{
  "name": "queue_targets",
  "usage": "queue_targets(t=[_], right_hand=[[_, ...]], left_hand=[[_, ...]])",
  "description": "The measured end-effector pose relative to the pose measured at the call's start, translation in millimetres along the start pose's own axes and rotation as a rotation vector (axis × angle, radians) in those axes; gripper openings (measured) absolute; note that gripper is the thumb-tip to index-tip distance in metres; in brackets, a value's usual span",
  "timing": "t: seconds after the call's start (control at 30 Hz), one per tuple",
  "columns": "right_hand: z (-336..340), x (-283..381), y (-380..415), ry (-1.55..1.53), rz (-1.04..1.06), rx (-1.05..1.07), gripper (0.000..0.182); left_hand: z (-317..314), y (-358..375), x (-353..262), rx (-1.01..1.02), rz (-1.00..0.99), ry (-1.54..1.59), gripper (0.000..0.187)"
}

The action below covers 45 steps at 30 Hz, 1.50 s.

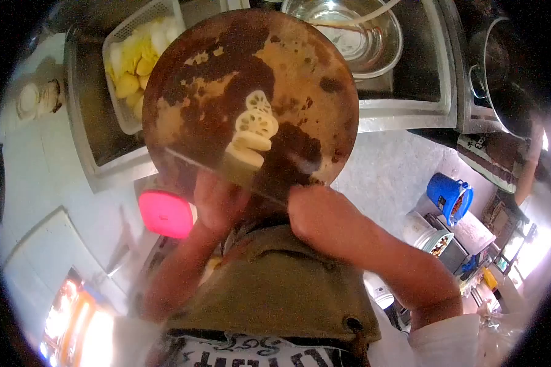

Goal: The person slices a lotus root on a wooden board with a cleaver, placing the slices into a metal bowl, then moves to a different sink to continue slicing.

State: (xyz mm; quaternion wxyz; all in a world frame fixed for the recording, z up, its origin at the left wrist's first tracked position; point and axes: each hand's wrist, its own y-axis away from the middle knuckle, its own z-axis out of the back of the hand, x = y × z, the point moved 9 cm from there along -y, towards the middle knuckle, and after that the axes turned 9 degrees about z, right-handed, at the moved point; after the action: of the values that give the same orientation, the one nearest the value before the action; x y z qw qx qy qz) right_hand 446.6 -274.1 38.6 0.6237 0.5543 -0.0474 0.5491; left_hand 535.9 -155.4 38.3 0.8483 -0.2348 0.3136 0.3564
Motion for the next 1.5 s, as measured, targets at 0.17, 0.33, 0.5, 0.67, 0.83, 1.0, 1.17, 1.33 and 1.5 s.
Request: queue_targets(t=[0.17,0.33,0.5,0.67,0.83,1.0,1.17,1.33,1.5], right_hand=[[3.9,-2.5,-42.4,0.087,0.123,-0.118,0.024],[17.3,-18.8,-31.8,-0.079,0.044,-0.198,0.025],[13.9,14.2,13.4,0.047,-0.005,-0.123,0.024],[12.5,20.4,29.5,0.083,0.026,-0.143,0.019],[9.3,21.6,31.1,0.078,0.046,-0.153,0.018],[7.5,20.6,29.9,0.071,0.067,-0.154,0.016],[-0.1,13.8,12.2,0.061,0.113,-0.074,0.015],[-14.8,-6.9,-40.2,0.150,0.148,-0.128,0.019],[1.2,-11.2,-34.0,0.070,0.097,-0.174,0.030]], left_hand=[[-13.0,5.2,10.8,0.054,0.002,-0.051,0.026],[3.1,4.4,1.5,-0.057,-0.024,0.020,0.022],[-13.2,20.5,29.8,0.082,0.170,0.121,0.031],[-7.2,13.8,11.3,-0.034,-0.056,0.051,0.041],[-25.6,22.4,44.5,0.047,0.422,0.500,0.041],[3.1,2.6,2.3,-0.064,-0.039,0.111,0.041],[3.0,3.1,2.5,-0.033,0.004,0.041,0.036],[-3.9,7.2,6.2,-0.036,-0.049,0.008,0.028],[2.3,10.0,3.2,-0.088,-0.054,0.030,0.028]])
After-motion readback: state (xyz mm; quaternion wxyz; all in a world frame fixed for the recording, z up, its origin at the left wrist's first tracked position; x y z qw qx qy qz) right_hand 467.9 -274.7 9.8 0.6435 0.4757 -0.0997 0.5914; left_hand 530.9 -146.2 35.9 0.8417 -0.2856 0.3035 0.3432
